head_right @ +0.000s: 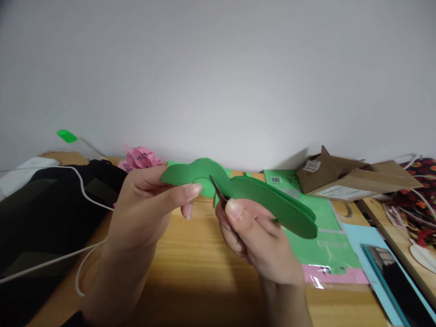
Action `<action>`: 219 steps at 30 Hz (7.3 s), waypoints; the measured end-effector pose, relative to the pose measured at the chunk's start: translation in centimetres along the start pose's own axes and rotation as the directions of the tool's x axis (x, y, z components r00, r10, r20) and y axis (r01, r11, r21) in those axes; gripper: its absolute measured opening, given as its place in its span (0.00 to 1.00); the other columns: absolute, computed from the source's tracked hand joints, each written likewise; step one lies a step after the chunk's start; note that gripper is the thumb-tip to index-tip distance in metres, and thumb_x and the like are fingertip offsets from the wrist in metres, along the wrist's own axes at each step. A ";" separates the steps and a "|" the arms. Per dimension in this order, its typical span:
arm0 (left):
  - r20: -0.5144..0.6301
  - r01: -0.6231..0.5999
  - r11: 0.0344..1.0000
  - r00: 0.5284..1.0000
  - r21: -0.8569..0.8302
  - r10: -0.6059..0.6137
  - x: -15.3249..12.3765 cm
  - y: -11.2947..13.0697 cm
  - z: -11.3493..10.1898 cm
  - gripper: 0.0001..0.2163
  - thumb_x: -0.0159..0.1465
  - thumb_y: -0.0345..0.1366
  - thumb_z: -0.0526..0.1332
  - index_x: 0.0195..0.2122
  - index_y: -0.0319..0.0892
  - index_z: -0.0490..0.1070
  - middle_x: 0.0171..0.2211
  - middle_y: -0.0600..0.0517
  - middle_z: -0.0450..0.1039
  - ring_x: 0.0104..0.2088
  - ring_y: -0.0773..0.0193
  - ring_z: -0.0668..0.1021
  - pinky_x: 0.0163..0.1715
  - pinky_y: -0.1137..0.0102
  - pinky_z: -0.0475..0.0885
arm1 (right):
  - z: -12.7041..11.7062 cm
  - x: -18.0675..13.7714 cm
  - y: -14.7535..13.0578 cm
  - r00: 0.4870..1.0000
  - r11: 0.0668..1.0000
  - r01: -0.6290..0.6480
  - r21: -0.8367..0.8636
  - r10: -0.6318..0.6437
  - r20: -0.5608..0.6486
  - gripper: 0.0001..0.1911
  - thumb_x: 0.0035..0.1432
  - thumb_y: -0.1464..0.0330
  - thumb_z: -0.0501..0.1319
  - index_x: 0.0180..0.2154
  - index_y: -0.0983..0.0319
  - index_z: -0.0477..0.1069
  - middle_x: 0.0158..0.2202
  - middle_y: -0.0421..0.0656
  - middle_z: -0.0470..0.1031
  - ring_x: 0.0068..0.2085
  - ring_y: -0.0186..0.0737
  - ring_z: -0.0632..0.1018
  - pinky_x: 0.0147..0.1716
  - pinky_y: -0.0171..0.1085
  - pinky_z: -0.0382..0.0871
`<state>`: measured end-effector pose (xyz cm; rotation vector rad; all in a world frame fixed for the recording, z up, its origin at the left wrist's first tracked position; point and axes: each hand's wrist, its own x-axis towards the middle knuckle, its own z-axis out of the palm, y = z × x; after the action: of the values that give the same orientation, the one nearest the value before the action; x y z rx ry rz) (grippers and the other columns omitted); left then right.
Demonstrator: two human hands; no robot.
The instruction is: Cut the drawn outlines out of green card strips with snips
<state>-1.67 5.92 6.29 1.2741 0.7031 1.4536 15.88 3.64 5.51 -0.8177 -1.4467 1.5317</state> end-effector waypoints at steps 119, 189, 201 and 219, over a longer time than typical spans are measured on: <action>-0.178 -0.071 0.994 0.980 0.084 0.085 -0.4 -1.1 2.0 0.14 0.62 0.33 0.65 0.19 0.43 0.68 0.17 0.58 0.70 0.20 0.71 0.71 0.28 0.71 0.71 | 2.9 0.4 -1.4 0.977 0.985 -0.118 0.129 0.138 -0.164 0.25 0.65 0.48 0.53 0.31 0.62 0.70 0.15 0.29 0.50 0.12 0.24 0.48 0.11 0.28 0.41; -0.075 0.005 0.998 0.997 -0.064 -0.010 0.5 -1.2 1.0 0.14 0.58 0.31 0.67 0.16 0.41 0.70 0.15 0.58 0.67 0.17 0.74 0.67 0.19 0.74 0.62 | 2.1 0.5 -3.3 0.971 0.981 -0.191 0.021 0.192 -0.145 0.23 0.63 0.48 0.57 0.31 0.61 0.69 0.14 0.28 0.53 0.12 0.23 0.50 0.09 0.24 0.42; -0.039 0.014 0.992 0.999 -0.123 -0.019 0.3 -1.1 1.1 0.14 0.58 0.31 0.68 0.16 0.41 0.70 0.15 0.58 0.69 0.18 0.74 0.68 0.20 0.75 0.63 | 2.1 0.4 -3.2 0.974 0.984 -0.173 0.045 0.178 -0.138 0.22 0.64 0.50 0.57 0.30 0.61 0.69 0.14 0.28 0.53 0.12 0.22 0.49 0.10 0.25 0.40; -0.051 -0.013 0.991 0.999 -0.134 0.006 -0.1 -1.0 1.4 0.13 0.60 0.31 0.66 0.18 0.43 0.72 0.16 0.58 0.69 0.20 0.73 0.69 0.24 0.73 0.65 | 2.1 0.1 -2.8 0.983 0.990 -0.126 0.065 0.134 -0.124 0.21 0.67 0.53 0.54 0.29 0.61 0.68 0.14 0.29 0.53 0.13 0.23 0.47 0.11 0.29 0.38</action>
<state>-0.05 5.85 5.73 1.1422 0.6220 1.5198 14.33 2.71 8.51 -0.9744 -1.2716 1.5795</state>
